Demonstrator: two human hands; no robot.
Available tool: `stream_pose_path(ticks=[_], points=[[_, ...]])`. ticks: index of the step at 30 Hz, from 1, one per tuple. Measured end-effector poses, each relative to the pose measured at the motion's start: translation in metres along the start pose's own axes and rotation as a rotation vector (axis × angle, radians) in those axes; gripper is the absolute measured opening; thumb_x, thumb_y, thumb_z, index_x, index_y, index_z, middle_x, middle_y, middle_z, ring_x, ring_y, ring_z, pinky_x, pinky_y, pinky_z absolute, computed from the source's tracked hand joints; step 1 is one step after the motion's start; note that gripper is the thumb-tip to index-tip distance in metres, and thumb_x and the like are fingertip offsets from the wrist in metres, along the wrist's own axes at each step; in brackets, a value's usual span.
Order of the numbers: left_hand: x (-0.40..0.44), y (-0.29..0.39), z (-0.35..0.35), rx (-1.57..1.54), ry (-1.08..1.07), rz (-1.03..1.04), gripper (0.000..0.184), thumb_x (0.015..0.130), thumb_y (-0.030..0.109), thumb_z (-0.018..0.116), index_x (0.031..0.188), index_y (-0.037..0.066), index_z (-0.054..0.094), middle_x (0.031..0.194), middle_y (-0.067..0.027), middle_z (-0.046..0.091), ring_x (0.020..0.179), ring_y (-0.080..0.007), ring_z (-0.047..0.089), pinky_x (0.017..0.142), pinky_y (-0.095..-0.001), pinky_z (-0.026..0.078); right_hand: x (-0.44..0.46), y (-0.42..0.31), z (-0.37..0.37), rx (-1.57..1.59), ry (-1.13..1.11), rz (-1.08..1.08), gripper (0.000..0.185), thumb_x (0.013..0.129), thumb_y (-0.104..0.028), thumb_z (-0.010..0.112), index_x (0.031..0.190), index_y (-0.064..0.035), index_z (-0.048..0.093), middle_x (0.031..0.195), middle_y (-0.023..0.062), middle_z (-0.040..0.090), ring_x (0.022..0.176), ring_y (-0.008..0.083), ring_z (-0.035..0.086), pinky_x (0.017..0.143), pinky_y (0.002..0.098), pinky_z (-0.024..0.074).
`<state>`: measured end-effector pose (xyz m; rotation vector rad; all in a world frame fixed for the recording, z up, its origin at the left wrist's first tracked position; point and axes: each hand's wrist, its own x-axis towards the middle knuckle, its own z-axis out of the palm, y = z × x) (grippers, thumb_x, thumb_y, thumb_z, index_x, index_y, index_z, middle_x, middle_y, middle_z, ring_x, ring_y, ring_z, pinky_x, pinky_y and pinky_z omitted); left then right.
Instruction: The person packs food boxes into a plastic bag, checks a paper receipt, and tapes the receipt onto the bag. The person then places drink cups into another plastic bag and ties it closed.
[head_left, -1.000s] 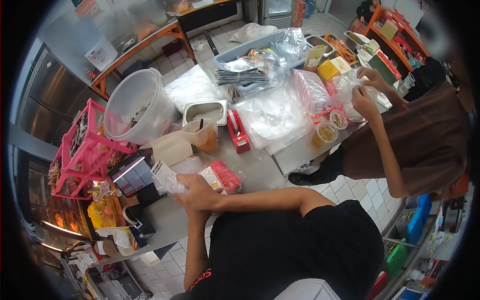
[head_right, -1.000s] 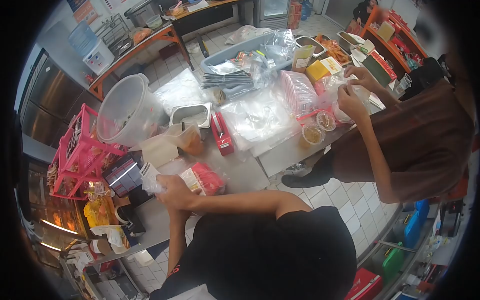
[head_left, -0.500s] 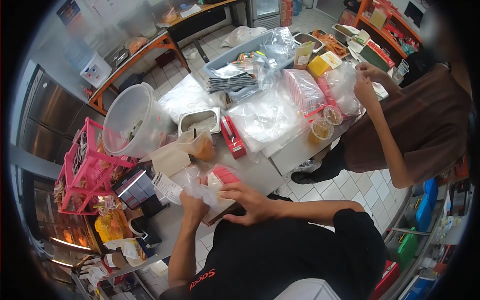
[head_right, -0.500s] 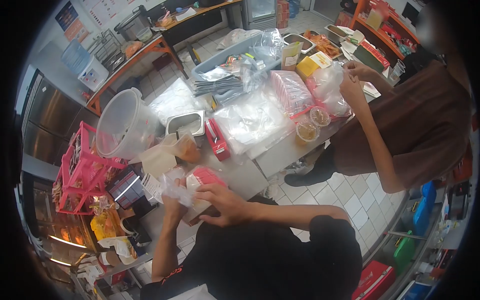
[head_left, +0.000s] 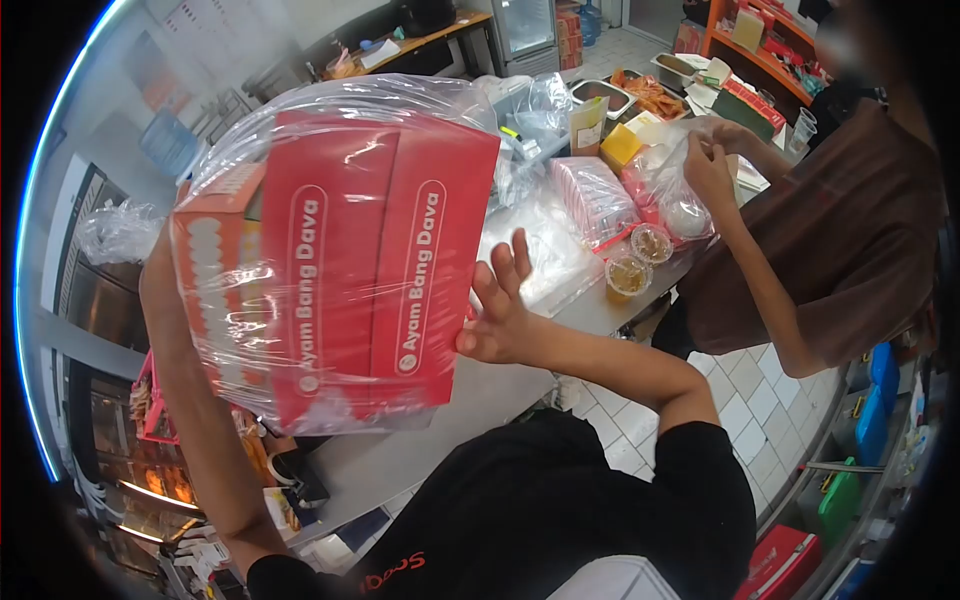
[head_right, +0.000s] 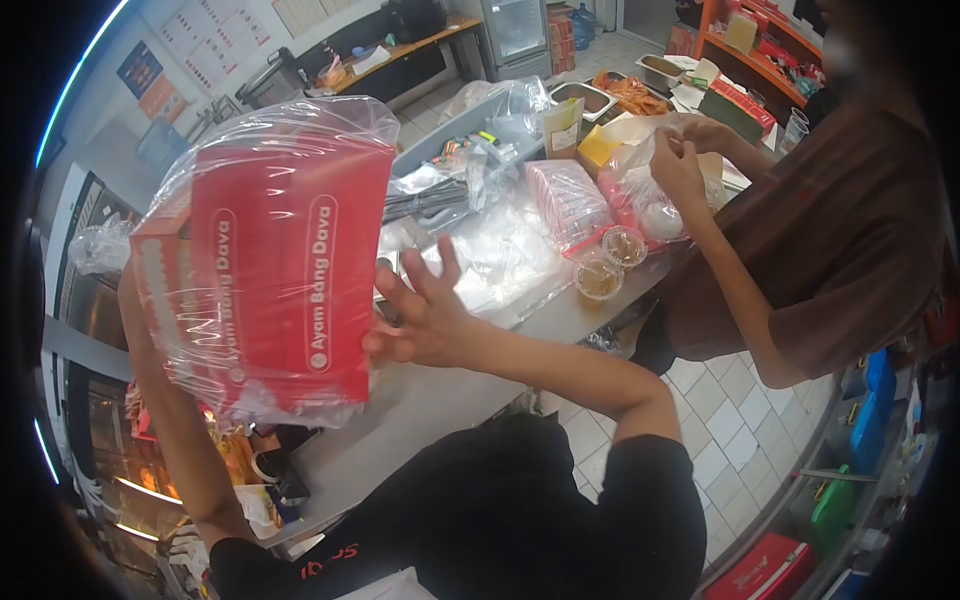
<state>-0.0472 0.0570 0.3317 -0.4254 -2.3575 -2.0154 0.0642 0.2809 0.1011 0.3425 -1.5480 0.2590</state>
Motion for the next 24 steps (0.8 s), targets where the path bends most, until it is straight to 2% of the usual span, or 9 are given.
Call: stream_pose_path(ticks=[5,9,11,13,16,19,20,21,24], points=[[-0.011,0.018,-0.005,0.255,-0.145,0.213,0.027,0.092,0.024,0.061,0.106,0.001,0.062,0.092,-0.0069,0.064,0.074,-0.0153,0.062,0.068,-0.0296,0.051,0.067,0.004,0.027,0.081,0.451,-0.148,0.075,0.092,-0.045,0.060,0.150,-0.0347,0.014,0.155,0.0180,0.027,0.145,0.0423,0.023,0.111,0.0730,0.0084],[-0.027,0.017,-0.005,0.676,-0.238,0.584,0.018,0.090,0.018,0.061,0.098,0.003,0.060,0.089,-0.0071,0.060,0.075,-0.0178,0.059,0.068,-0.0317,0.049,0.068,0.007,-0.005,0.178,0.195,-0.289,0.066,0.087,-0.038,0.067,0.141,-0.0355,0.029,0.151,0.0160,0.033,0.142,0.0424,0.029,0.111,0.0717,0.0101],[-0.035,0.015,0.000,0.869,-0.268,0.787,0.013,0.089,0.015,0.061,0.094,0.004,0.059,0.087,-0.0072,0.058,0.075,-0.0190,0.057,0.068,-0.0327,0.048,0.052,0.008,-0.011,0.450,0.002,0.005,0.075,0.079,-0.037,0.076,0.140,-0.0304,0.033,0.145,0.0166,0.038,0.140,0.0428,0.032,0.112,0.0670,0.0145],[-0.037,0.006,0.003,1.013,-0.284,0.912,0.009,0.088,0.012,0.061,0.090,0.004,0.058,0.086,-0.0073,0.056,0.076,-0.0203,0.055,0.068,-0.0338,0.047,0.026,-0.008,0.005,0.859,0.109,0.356,0.103,0.063,-0.043,0.089,0.145,-0.0150,0.033,0.142,0.0170,0.040,0.137,0.0430,0.035,0.114,0.0544,0.0227],[-0.030,-0.028,-0.003,1.017,-0.359,0.866,0.013,0.082,0.005,0.063,0.082,0.003,0.050,0.086,-0.0101,0.049,0.080,-0.0276,0.050,0.073,-0.0387,0.043,-0.005,-0.038,0.002,1.313,-0.131,0.745,0.095,0.069,-0.043,0.084,0.145,-0.0139,0.034,0.142,0.0153,0.041,0.135,0.0376,0.038,0.111,0.0506,0.0284],[-0.043,-0.020,0.019,0.767,-0.746,0.891,0.014,0.080,0.003,0.066,0.091,0.003,0.058,0.094,-0.0130,0.055,0.087,-0.0312,0.054,0.079,-0.0400,0.045,-0.035,-0.059,-0.010,1.703,-0.443,1.140,0.088,0.076,-0.043,0.079,0.146,-0.0129,0.035,0.142,0.0136,0.043,0.132,0.0321,0.042,0.108,0.0468,0.0341],[-0.042,-0.033,0.025,0.663,-0.781,0.776,0.016,0.083,0.007,0.068,0.098,0.004,0.061,0.101,-0.0146,0.058,0.094,-0.0313,0.057,0.083,-0.0407,0.045,-0.043,-0.065,-0.015,1.788,-0.492,1.266,0.085,0.078,-0.043,0.077,0.146,-0.0125,0.035,0.142,0.0130,0.043,0.131,0.0303,0.043,0.107,0.0455,0.0360],[-0.048,-0.048,0.034,0.656,-0.776,0.770,0.016,0.083,0.007,0.068,0.098,0.004,0.061,0.101,-0.0146,0.058,0.094,-0.0313,0.057,0.083,-0.0407,0.045,-0.052,-0.069,-0.018,1.840,-0.526,1.376,0.083,0.080,-0.043,0.075,0.146,-0.0121,0.035,0.142,0.0125,0.044,0.130,0.0285,0.044,0.106,0.0443,0.0379],[-0.072,-0.089,0.035,0.315,-0.678,0.395,0.014,0.090,0.015,0.067,0.096,0.003,0.062,0.099,-0.0141,0.060,0.092,-0.0310,0.060,0.081,-0.0411,0.047,-0.090,-0.062,-0.008,1.903,-0.561,1.751,0.076,0.086,-0.042,0.070,0.146,-0.0110,0.036,0.142,0.0107,0.045,0.128,0.0230,0.048,0.103,0.0405,0.0437]])
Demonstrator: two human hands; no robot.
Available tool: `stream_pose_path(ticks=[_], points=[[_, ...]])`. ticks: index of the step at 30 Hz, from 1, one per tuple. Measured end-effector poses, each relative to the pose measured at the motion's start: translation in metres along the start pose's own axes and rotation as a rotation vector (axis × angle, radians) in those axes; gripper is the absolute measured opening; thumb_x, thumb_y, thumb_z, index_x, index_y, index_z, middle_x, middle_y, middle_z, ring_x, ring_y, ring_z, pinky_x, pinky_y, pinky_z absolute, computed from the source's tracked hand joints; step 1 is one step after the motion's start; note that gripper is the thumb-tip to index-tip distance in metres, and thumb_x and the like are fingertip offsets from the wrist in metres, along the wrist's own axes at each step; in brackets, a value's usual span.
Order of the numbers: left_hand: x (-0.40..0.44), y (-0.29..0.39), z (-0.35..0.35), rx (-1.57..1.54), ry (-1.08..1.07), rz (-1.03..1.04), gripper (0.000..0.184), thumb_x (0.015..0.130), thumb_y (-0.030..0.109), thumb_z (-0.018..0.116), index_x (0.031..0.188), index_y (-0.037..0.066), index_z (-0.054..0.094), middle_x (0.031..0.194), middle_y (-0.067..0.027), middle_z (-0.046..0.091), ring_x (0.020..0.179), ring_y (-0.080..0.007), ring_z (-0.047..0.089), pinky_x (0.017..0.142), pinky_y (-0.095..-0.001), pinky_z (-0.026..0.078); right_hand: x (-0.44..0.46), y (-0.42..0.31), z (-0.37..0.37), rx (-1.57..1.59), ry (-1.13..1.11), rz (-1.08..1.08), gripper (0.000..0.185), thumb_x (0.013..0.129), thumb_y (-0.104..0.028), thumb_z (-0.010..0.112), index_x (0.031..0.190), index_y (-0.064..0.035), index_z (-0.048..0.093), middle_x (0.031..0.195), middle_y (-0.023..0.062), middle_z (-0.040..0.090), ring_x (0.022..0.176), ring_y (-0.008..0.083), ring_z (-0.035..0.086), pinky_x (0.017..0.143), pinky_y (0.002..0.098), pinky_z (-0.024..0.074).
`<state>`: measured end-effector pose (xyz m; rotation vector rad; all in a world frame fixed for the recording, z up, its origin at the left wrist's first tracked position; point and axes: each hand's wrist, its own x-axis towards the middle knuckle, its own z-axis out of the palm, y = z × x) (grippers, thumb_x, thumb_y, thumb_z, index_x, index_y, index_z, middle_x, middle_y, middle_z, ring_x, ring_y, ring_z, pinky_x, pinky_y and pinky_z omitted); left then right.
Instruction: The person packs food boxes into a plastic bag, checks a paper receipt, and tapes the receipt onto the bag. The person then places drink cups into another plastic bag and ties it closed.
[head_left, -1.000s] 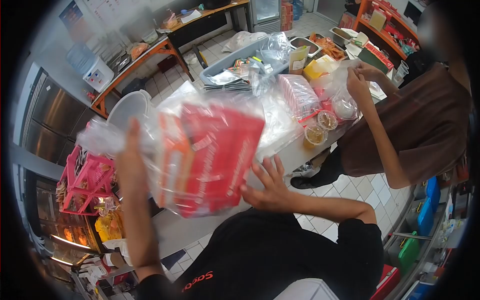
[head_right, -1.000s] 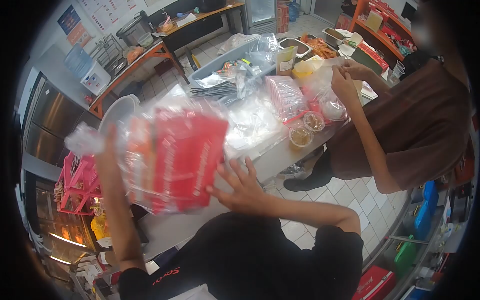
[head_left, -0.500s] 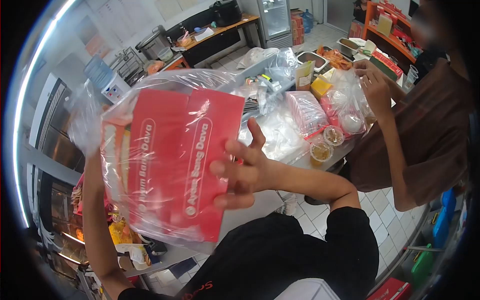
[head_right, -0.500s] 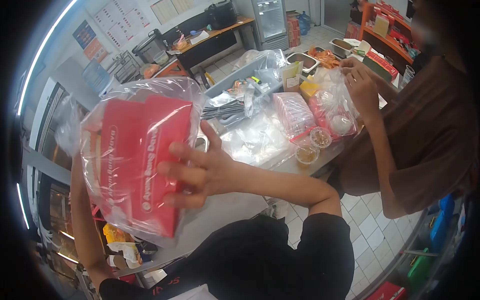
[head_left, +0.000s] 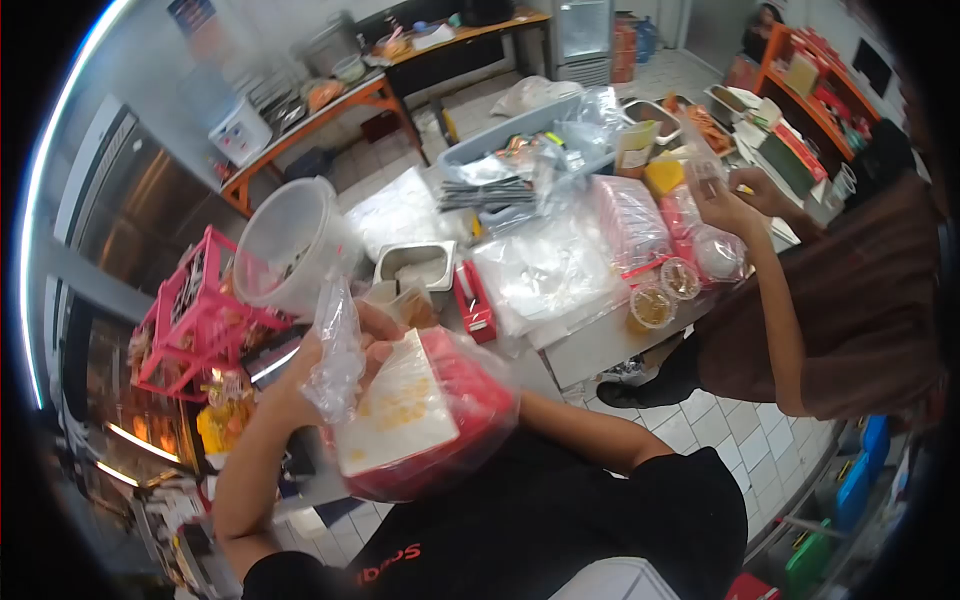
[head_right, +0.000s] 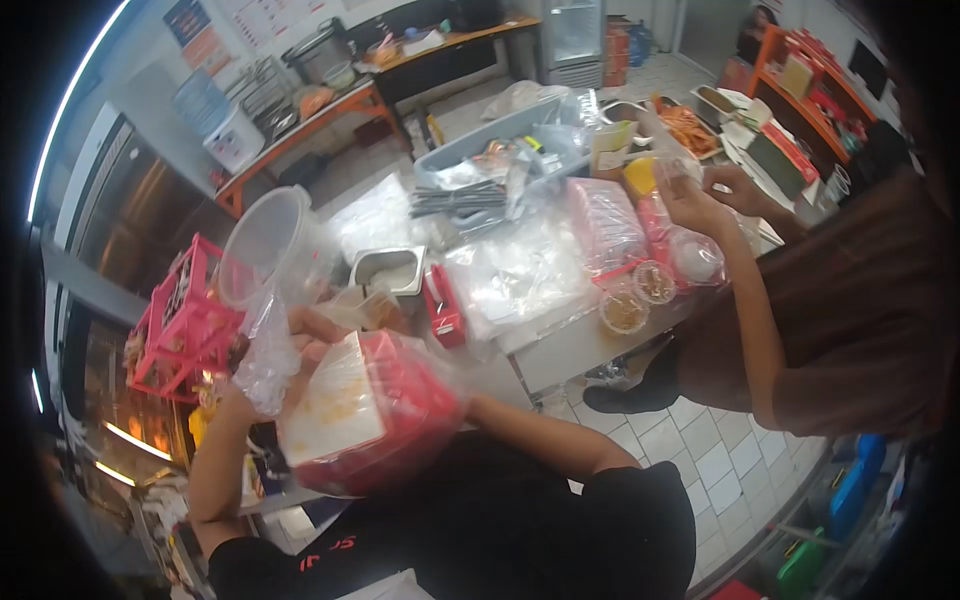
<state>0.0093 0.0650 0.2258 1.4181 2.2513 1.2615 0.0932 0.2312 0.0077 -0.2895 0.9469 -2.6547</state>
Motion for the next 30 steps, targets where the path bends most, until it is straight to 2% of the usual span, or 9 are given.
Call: stream_pose_path(ticks=[1,2,5,10,13,20,23,25,30], points=[[-0.016,-0.009,-0.001,0.119,-0.047,-0.112,0.022,0.093,0.024,0.063,0.098,0.003,0.061,0.098,-0.0132,0.060,0.092,-0.0261,0.060,0.081,-0.0382,0.047,0.012,0.017,-0.018,0.274,0.075,0.130,0.066,0.091,-0.041,0.065,0.144,-0.0100,0.042,0.138,0.0100,0.052,0.122,0.0209,0.053,0.099,0.0384,0.0470],[-0.034,-0.016,-0.002,0.234,-0.092,-0.235,0.032,0.097,0.033,0.060,0.099,0.002,0.059,0.097,-0.0124,0.060,0.091,-0.0212,0.060,0.081,-0.0354,0.048,0.009,0.018,-0.034,-0.241,0.056,0.036,0.059,0.091,-0.041,0.064,0.138,-0.0096,0.048,0.131,0.0100,0.057,0.116,0.0220,0.057,0.095,0.0368,0.0493],[-0.070,-0.022,0.013,0.209,0.066,-0.343,0.035,0.096,0.037,0.060,0.094,0.002,0.060,0.087,-0.0087,0.063,0.077,-0.0196,0.062,0.070,-0.0340,0.050,-0.016,0.020,-0.093,-0.444,0.402,0.253,0.046,0.092,-0.041,0.064,0.120,-0.0045,0.063,0.104,0.0110,0.068,0.091,0.0206,0.066,0.080,0.0318,0.0544],[-0.114,-0.068,0.046,0.569,0.148,-0.245,0.022,0.076,0.015,0.073,0.096,0.009,0.068,0.093,-0.0123,0.061,0.079,-0.0325,0.063,0.065,-0.0430,0.051,-0.024,-0.046,-0.089,-0.679,0.738,0.290,0.030,0.096,-0.032,0.062,0.099,-0.0018,0.068,0.073,0.0048,0.064,0.061,0.0090,0.058,0.064,0.0237,0.0486],[-0.122,-0.095,0.052,0.553,0.350,-0.316,0.010,0.090,0.014,0.065,0.089,0.004,0.061,0.081,-0.0115,0.061,0.071,-0.0303,0.064,0.064,-0.0412,0.051,0.003,-0.064,-0.090,-1.014,0.701,0.096,0.034,0.094,-0.031,0.063,0.095,0.0023,0.068,0.076,0.0078,0.066,0.068,0.0139,0.063,0.064,0.0293,0.0501],[-0.126,-0.126,0.043,0.426,0.293,-0.294,0.014,0.085,0.012,0.069,0.097,0.004,0.065,0.086,-0.0139,0.062,0.080,-0.0347,0.064,0.070,-0.0416,0.051,0.145,-0.100,-0.087,-1.657,0.417,-0.309,0.023,0.086,-0.024,0.066,0.093,-0.0021,0.070,0.086,0.0146,0.071,0.075,0.0272,0.069,0.069,0.0369,0.0527],[-0.119,-0.128,0.037,0.366,0.192,-0.277,0.023,0.080,0.011,0.072,0.101,0.007,0.066,0.092,-0.0132,0.062,0.084,-0.0345,0.063,0.072,-0.0425,0.051,0.198,-0.099,-0.095,-2.054,0.227,-0.115,0.019,0.082,-0.018,0.065,0.093,-0.0037,0.072,0.093,0.0161,0.072,0.083,0.0314,0.070,0.072,0.0402,0.0546],[-0.113,-0.124,0.036,0.386,0.144,-0.279,0.026,0.076,0.012,0.073,0.101,0.007,0.067,0.094,-0.0126,0.062,0.086,-0.0342,0.062,0.073,-0.0426,0.051,0.222,-0.093,-0.095,-2.334,0.109,0.429,0.018,0.077,-0.016,0.070,0.093,-0.0081,0.074,0.095,0.0161,0.072,0.087,0.0307,0.071,0.074,0.0413,0.0564],[-0.109,-0.144,0.062,0.436,-0.008,-0.278,0.033,0.067,0.010,0.075,0.099,0.009,0.068,0.099,-0.0108,0.061,0.091,-0.0332,0.061,0.076,-0.0421,0.051,0.240,-0.072,-0.100,-2.502,-0.088,0.425,0.018,0.078,-0.013,0.065,0.092,-0.0067,0.074,0.098,0.0153,0.073,0.091,0.0297,0.071,0.075,0.0409,0.0573]])
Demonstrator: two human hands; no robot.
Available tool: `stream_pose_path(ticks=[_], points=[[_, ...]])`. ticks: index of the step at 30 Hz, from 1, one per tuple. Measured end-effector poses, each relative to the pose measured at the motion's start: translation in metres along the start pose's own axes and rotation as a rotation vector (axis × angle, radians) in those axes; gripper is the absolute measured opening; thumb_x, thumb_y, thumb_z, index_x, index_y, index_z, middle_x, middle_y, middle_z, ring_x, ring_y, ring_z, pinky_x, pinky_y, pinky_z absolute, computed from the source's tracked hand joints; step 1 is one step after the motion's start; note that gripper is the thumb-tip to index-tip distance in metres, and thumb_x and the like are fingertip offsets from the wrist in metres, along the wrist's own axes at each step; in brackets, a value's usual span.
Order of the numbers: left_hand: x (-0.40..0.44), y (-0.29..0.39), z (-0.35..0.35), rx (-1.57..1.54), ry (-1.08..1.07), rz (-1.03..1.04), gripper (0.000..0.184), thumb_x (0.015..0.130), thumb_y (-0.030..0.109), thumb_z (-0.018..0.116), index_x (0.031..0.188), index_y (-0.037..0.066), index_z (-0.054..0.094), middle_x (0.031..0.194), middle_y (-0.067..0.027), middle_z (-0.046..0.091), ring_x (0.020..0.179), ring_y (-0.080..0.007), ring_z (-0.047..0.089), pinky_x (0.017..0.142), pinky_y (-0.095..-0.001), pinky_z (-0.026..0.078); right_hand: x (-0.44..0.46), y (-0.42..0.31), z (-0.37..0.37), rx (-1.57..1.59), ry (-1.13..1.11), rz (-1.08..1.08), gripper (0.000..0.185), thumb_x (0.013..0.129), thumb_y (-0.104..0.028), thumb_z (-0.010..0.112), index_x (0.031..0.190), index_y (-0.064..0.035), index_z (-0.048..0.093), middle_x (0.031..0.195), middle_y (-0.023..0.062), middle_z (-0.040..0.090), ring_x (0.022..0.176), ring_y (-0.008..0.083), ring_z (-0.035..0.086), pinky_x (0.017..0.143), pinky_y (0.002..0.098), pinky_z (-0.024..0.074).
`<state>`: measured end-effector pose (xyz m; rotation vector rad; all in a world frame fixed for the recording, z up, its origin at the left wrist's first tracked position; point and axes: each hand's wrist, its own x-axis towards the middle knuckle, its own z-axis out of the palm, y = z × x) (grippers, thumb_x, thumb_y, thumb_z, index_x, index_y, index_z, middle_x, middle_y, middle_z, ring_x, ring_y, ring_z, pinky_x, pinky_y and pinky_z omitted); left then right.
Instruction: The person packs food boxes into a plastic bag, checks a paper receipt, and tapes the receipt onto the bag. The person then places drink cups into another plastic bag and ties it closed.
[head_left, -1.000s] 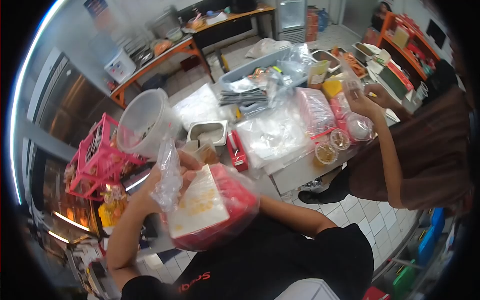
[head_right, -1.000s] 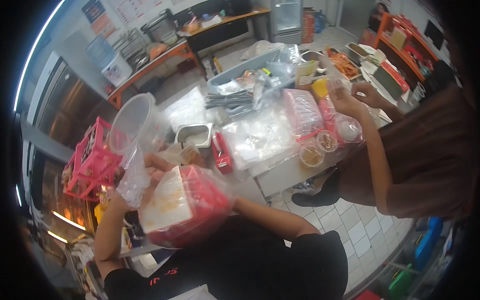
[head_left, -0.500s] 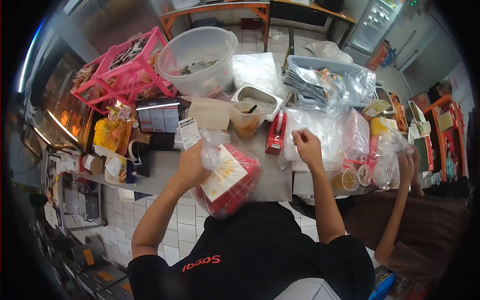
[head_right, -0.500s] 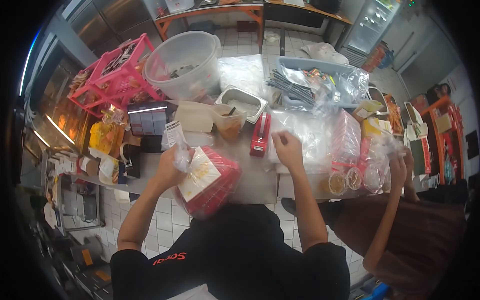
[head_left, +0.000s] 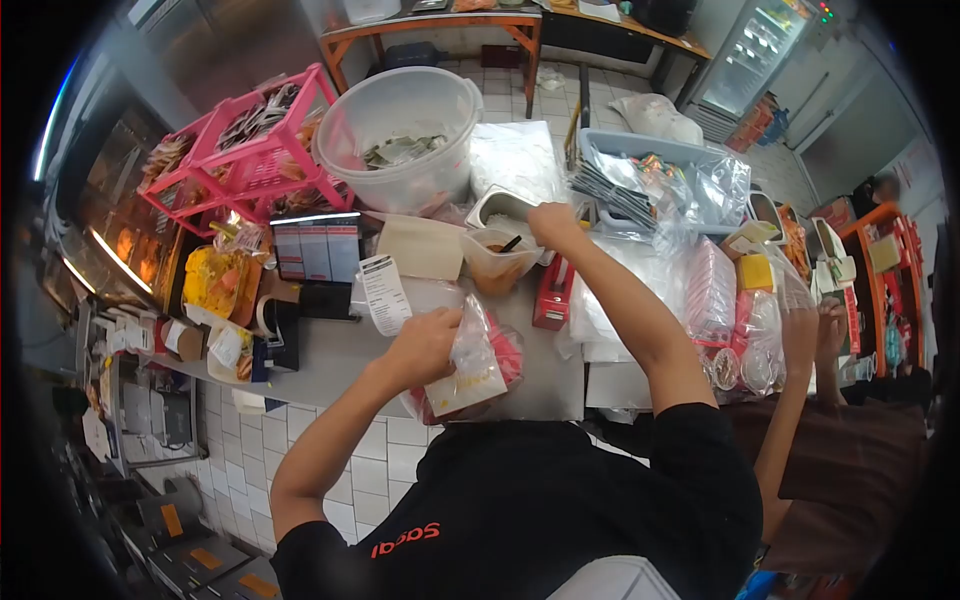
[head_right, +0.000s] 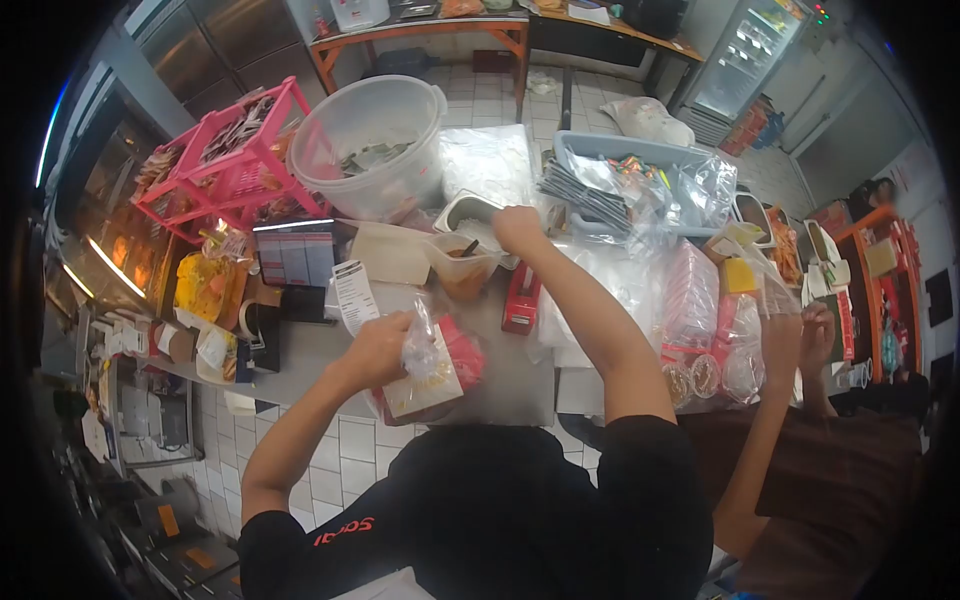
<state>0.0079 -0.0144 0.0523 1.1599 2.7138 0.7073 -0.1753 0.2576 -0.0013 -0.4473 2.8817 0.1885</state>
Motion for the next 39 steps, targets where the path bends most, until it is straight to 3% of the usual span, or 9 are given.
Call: stream_pose_path(ticks=[3,14,20,23,25,29,33,35,39], points=[[-0.001,-0.004,0.024,0.015,0.003,0.097,0.031,0.061,0.008,0.072,0.090,0.006,0.062,0.097,-0.0104,0.058,0.092,-0.0326,0.060,0.075,-0.0446,0.051,-0.003,-0.004,-0.012,-0.011,0.004,-0.030,0.019,0.083,-0.012,0.060,0.094,-0.0065,0.074,0.100,0.0148,0.073,0.092,0.0288,0.072,0.074,0.0406,0.0571],[0.005,0.008,-0.005,-0.195,-0.206,0.098,0.027,0.075,0.013,0.070,0.100,0.004,0.064,0.109,-0.0181,0.056,0.103,-0.0379,0.054,0.090,-0.0460,0.046,-0.013,0.006,-0.045,0.124,-0.082,-0.028,0.021,0.077,-0.014,0.064,0.094,-0.0050,0.073,0.101,0.0170,0.072,0.094,0.0315,0.070,0.076,0.0420,0.0564],[-0.006,0.007,0.009,-0.201,-0.158,-0.006,0.028,0.076,0.010,0.069,0.103,0.004,0.064,0.110,-0.0192,0.056,0.104,-0.0396,0.052,0.091,-0.0457,0.045,0.006,0.015,0.006,0.768,0.247,-0.097,0.018,0.078,-0.019,0.070,0.090,-0.0077,0.077,0.089,0.0179,0.073,0.083,0.0254,0.070,0.075,0.0357,0.0537],[-0.014,0.010,0.019,-0.230,-0.041,0.025,0.028,0.075,0.008,0.069,0.102,0.004,0.064,0.108,-0.0195,0.055,0.104,-0.0402,0.052,0.091,-0.0464,0.043,-0.002,0.013,0.024,1.109,0.289,0.076,0.031,0.078,-0.022,0.072,0.102,-0.0026,0.075,0.094,0.0171,0.073,0.083,0.0273,0.069,0.079,0.0358,0.0531],[-0.018,0.017,0.015,-0.256,-0.021,0.006,0.028,0.075,0.008,0.069,0.102,0.003,0.063,0.107,-0.0195,0.055,0.104,-0.0401,0.051,0.092,-0.0465,0.042,-0.004,0.012,0.036,1.417,0.367,0.152,0.031,0.083,-0.024,0.069,0.105,-0.0031,0.074,0.095,0.0139,0.073,0.087,0.0202,0.067,0.080,0.0325,0.0514],[-0.024,0.017,0.018,-0.259,0.048,0.002,0.033,0.073,0.003,0.066,0.105,0.001,0.061,0.108,-0.0195,0.054,0.105,-0.0396,0.050,0.092,-0.0460,0.041,-0.030,0.008,0.034,1.442,0.419,0.241,0.030,0.088,-0.022,0.065,0.107,-0.0006,0.072,0.094,0.0096,0.072,0.086,0.0161,0.064,0.077,0.0302,0.0498],[-0.031,0.011,0.029,-0.182,0.092,-0.055,0.036,0.070,-0.001,0.062,0.106,-0.002,0.059,0.109,-0.0197,0.054,0.106,-0.0395,0.050,0.092,-0.0455,0.041,-0.094,0.002,0.017,1.827,0.461,0.256,0.023,0.094,-0.020,0.062,0.107,-0.0011,0.064,0.086,0.0009,0.063,0.078,0.0077,0.056,0.069,0.0236,0.0447],[-0.030,0.012,0.028,-0.146,0.140,-0.026,0.038,0.067,-0.003,0.060,0.105,-0.003,0.058,0.109,-0.0200,0.053,0.106,-0.0398,0.050,0.092,-0.0462,0.042,-0.138,-0.010,0.000,1.954,0.499,0.247,0.018,0.096,-0.022,0.062,0.102,-0.0057,0.063,0.089,-0.0022,0.062,0.081,0.0058,0.055,0.073,0.0232,0.0425],[-0.028,0.005,0.028,-0.197,0.124,-0.067,0.036,0.068,-0.001,0.061,0.104,-0.002,0.060,0.110,-0.0206,0.053,0.105,-0.0403,0.051,0.092,-0.0467,0.043,-0.197,-0.028,0.001,2.052,0.421,0.179,0.013,0.095,-0.018,0.063,0.101,-0.0060,0.062,0.090,-0.0014,0.062,0.082,0.0068,0.056,0.072,0.0232,0.0428]])
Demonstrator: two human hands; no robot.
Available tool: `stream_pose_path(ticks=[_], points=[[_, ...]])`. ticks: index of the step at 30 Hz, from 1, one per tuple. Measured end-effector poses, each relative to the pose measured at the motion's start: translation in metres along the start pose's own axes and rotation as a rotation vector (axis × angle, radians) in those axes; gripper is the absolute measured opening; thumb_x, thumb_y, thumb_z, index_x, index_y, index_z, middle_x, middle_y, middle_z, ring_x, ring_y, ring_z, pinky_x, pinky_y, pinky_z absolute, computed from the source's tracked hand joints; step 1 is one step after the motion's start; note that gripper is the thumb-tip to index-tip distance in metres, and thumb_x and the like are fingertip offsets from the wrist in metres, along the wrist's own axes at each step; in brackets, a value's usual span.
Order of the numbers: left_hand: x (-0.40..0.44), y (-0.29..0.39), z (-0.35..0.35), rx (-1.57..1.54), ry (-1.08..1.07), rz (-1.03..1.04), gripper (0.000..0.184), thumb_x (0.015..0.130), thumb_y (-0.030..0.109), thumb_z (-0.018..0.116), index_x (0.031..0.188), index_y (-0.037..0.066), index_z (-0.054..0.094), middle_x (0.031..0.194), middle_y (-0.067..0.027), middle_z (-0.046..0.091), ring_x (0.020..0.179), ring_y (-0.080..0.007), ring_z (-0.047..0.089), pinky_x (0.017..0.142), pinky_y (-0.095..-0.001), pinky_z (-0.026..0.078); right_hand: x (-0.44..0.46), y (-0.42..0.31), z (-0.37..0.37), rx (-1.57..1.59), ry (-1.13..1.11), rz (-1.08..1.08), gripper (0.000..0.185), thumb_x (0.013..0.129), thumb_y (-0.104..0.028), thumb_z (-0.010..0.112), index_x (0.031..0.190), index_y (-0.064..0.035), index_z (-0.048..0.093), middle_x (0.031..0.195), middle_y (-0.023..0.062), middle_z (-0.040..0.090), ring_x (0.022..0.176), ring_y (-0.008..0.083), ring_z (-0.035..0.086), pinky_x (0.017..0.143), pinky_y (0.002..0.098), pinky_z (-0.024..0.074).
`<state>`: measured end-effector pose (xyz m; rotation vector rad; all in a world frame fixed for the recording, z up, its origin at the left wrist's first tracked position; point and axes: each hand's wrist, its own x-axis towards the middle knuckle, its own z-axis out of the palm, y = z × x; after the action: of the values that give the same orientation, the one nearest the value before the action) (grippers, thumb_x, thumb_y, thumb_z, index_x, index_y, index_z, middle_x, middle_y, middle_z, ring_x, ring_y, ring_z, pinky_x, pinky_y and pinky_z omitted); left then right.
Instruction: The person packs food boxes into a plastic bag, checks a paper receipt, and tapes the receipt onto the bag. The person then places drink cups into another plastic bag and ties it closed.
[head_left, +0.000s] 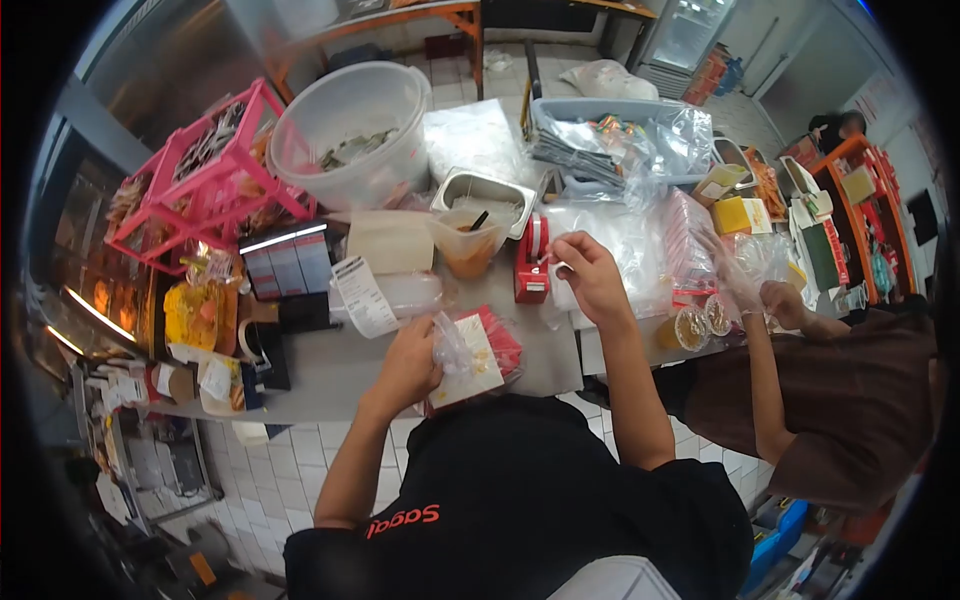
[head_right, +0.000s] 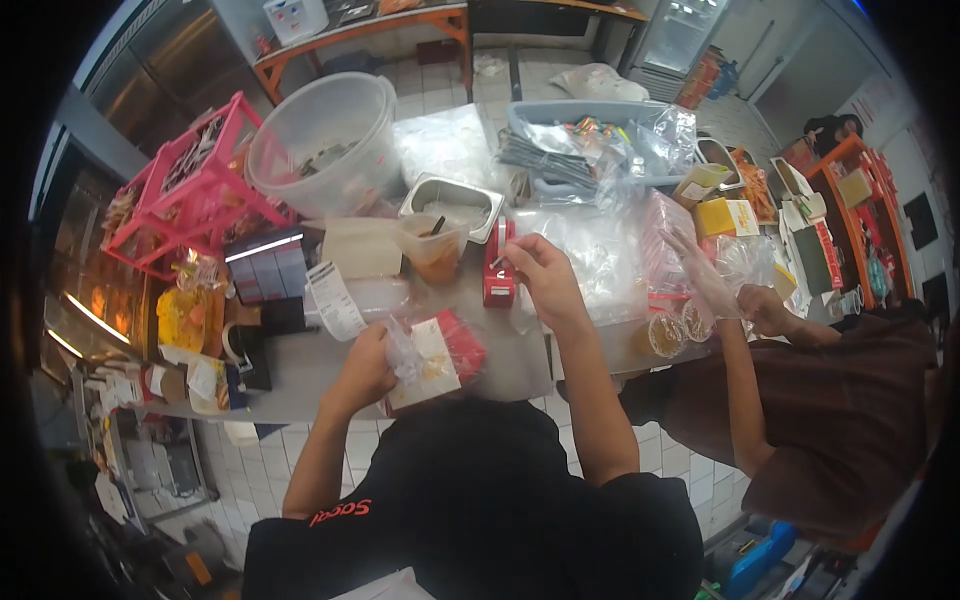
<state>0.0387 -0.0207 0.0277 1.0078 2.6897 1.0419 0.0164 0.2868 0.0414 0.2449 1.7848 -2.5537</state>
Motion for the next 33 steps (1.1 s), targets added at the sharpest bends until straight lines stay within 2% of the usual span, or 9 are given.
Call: stream_pose_path(ticks=[7,12,14,16,21,23,26,30,33], points=[[0.013,-0.012,-0.015,-0.209,-0.136,-0.007,0.028,0.076,0.007,0.064,0.104,0.000,0.062,0.113,-0.0216,0.057,0.106,-0.0410,0.055,0.094,-0.0437,0.045,-0.054,0.028,0.009,0.253,-0.155,0.008,0.009,0.092,-0.007,0.066,0.094,-0.0032,0.059,0.086,0.0060,0.064,0.078,0.0125,0.059,0.069,0.0251,0.0446],[0.025,-0.016,-0.029,-0.202,-0.278,-0.080,0.030,0.086,0.020,0.067,0.109,0.001,0.062,0.117,-0.0210,0.057,0.105,-0.0386,0.057,0.094,-0.0428,0.044,-0.073,0.044,0.034,0.016,-0.217,0.125,0.013,0.087,-0.009,0.073,0.091,-0.0039,0.062,0.081,0.0047,0.067,0.075,0.0117,0.063,0.071,0.0266,0.0507],[0.030,-0.015,-0.035,-0.230,-0.323,0.066,0.029,0.090,0.022,0.065,0.109,0.000,0.062,0.116,-0.0212,0.057,0.106,-0.0384,0.056,0.094,-0.0434,0.044,-0.080,0.044,0.052,-0.088,-0.233,0.172,0.014,0.085,-0.010,0.075,0.090,-0.0038,0.063,0.082,0.0041,0.067,0.075,0.0107,0.064,0.070,0.0259,0.0519],[0.031,-0.011,-0.037,-0.215,-0.339,-0.004,0.029,0.088,0.020,0.065,0.108,0.000,0.062,0.117,-0.0210,0.056,0.107,-0.0381,0.056,0.093,-0.0437,0.044,-0.085,0.043,0.069,-0.129,-0.258,0.312,0.012,0.086,-0.007,0.074,0.088,-0.0013,0.063,0.081,0.0074,0.068,0.071,0.0113,0.064,0.064,0.0249,0.0520],[0.028,-0.009,-0.032,-0.173,-0.289,0.086,0.030,0.084,0.019,0.067,0.109,0.002,0.064,0.119,-0.0197,0.055,0.114,-0.0390,0.050,0.097,-0.0458,0.041,-0.088,0.058,0.093,-0.223,-0.246,0.308,0.017,0.086,-0.014,0.076,0.090,-0.0004,0.066,0.083,0.0057,0.069,0.074,0.0116,0.064,0.065,0.0273,0.0537],[0.025,-0.008,-0.030,-0.050,-0.254,0.089,0.035,0.084,0.022,0.068,0.108,-0.004,0.063,0.121,-0.0221,0.054,0.117,-0.0397,0.048,0.100,-0.0461,0.038,-0.090,0.062,0.102,-0.524,-0.245,-0.203,0.014,0.085,-0.012,0.075,0.087,0.0000,0.068,0.081,0.0079,0.070,0.069,0.0142,0.064,0.063,0.0293,0.0532],[0.020,0.001,-0.033,0.119,-0.217,0.081,0.044,0.084,0.027,0.069,0.104,-0.012,0.063,0.124,-0.0247,0.053,0.122,-0.0394,0.043,0.102,-0.0458,0.035,-0.083,0.065,0.102,-0.698,-0.282,-0.461,0.012,0.083,-0.011,0.075,0.083,-0.0008,0.069,0.079,0.0101,0.070,0.065,0.0177,0.064,0.061,0.0312,0.0515],[0.024,0.002,-0.040,0.156,-0.317,0.009,0.048,0.083,0.031,0.070,0.101,-0.013,0.063,0.122,-0.0248,0.053,0.120,-0.0380,0.043,0.101,-0.0453,0.034,-0.082,0.069,0.102,-0.684,-0.257,-0.369,0.011,0.082,-0.011,0.076,0.082,-0.0020,0.069,0.078,0.0106,0.069,0.064,0.0207,0.064,0.059,0.0322,0.0499],[0.023,-0.006,-0.034,0.095,-0.266,0.066,0.046,0.082,0.031,0.070,0.096,-0.012,0.064,0.117,-0.0234,0.054,0.117,-0.0382,0.044,0.098,-0.0464,0.035,-0.081,0.072,0.102,-0.738,-0.241,-0.481,0.013,0.080,-0.011,0.079,0.083,-0.0022,0.070,0.074,0.0085,0.068,0.062,0.0194,0.064,0.058,0.0310,0.0506]])
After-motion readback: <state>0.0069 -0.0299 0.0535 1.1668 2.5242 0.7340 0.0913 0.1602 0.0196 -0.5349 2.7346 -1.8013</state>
